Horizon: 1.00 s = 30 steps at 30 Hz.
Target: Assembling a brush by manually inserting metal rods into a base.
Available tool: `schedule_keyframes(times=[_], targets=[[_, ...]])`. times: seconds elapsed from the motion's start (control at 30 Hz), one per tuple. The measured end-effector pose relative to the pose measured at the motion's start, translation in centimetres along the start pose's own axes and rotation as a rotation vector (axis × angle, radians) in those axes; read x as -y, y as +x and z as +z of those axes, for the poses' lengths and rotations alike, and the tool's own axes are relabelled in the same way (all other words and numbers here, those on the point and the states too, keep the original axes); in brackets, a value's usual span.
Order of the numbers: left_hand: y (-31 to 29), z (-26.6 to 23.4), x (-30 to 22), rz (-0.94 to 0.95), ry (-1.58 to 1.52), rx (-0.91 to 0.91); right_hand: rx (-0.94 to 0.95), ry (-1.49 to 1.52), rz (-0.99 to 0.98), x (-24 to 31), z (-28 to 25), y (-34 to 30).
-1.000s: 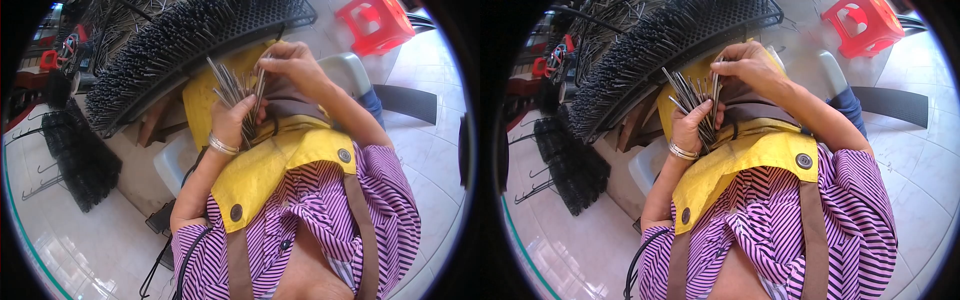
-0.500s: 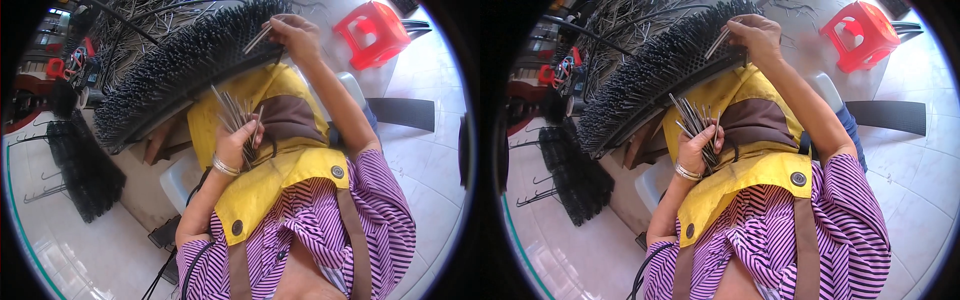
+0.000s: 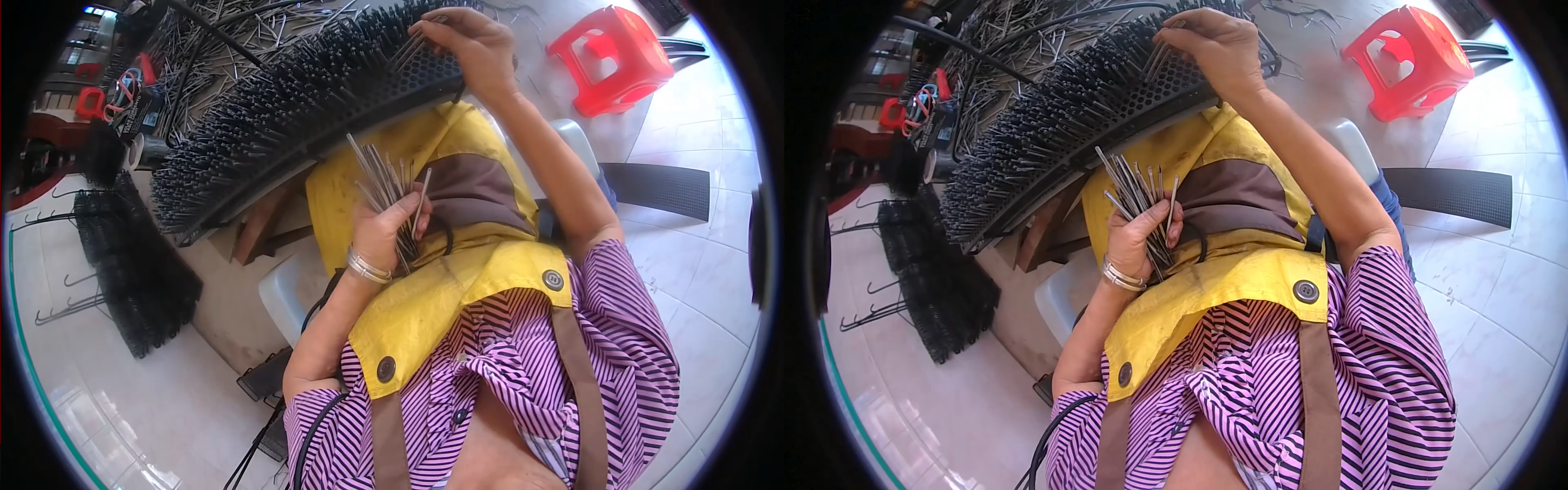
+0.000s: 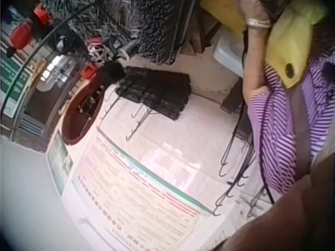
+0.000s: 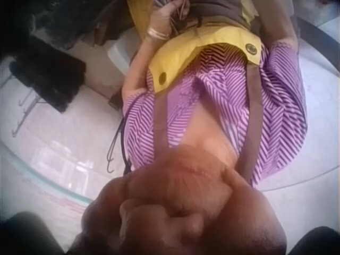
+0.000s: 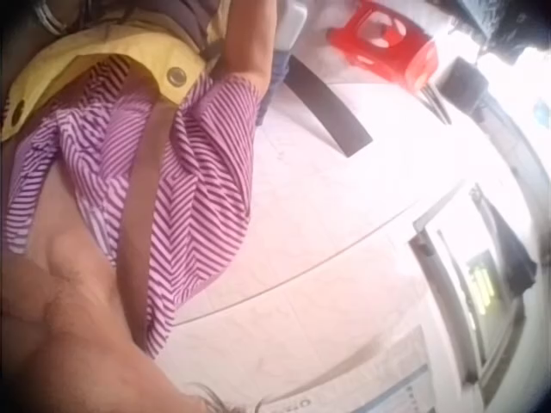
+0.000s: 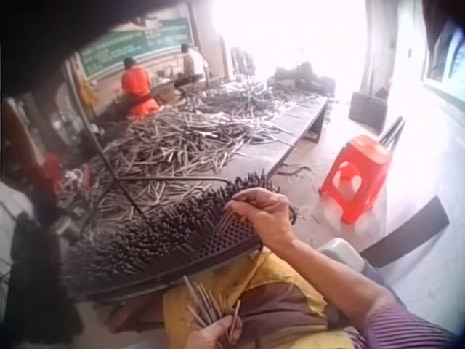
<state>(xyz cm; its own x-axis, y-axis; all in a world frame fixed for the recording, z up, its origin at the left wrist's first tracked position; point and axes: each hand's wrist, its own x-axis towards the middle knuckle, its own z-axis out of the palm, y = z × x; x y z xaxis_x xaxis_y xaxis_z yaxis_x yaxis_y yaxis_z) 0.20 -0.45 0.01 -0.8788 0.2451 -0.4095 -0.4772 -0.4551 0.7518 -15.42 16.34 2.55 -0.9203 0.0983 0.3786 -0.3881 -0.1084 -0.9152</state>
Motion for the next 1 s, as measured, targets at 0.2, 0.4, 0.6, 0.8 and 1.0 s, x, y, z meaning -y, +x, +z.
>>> schedule_keyframes(times=[0.2,0.4,0.6,0.8,1.0], targets=[[0.0,0.1,-0.2,-0.018,-0.015,-0.015,0.070,0.001,-0.002,0.1,-0.2,0.5],[0.2,0.2,-0.1,-0.021,-0.036,-0.011,0.302,0.274,-0.398,-1.2,-0.6,1.5],[0.2,0.0,0.1,-0.024,-0.050,-0.015,0.191,-0.044,-0.005,0.5,-0.8,1.0],[0.2,0.1,0.0,-0.032,-0.051,-0.017,0.209,-0.102,-0.074,0.3,-0.7,0.8],[0.3,-0.1,0.1,-0.032,-0.051,-0.006,0.177,-0.139,-0.126,0.6,-0.2,0.0]])
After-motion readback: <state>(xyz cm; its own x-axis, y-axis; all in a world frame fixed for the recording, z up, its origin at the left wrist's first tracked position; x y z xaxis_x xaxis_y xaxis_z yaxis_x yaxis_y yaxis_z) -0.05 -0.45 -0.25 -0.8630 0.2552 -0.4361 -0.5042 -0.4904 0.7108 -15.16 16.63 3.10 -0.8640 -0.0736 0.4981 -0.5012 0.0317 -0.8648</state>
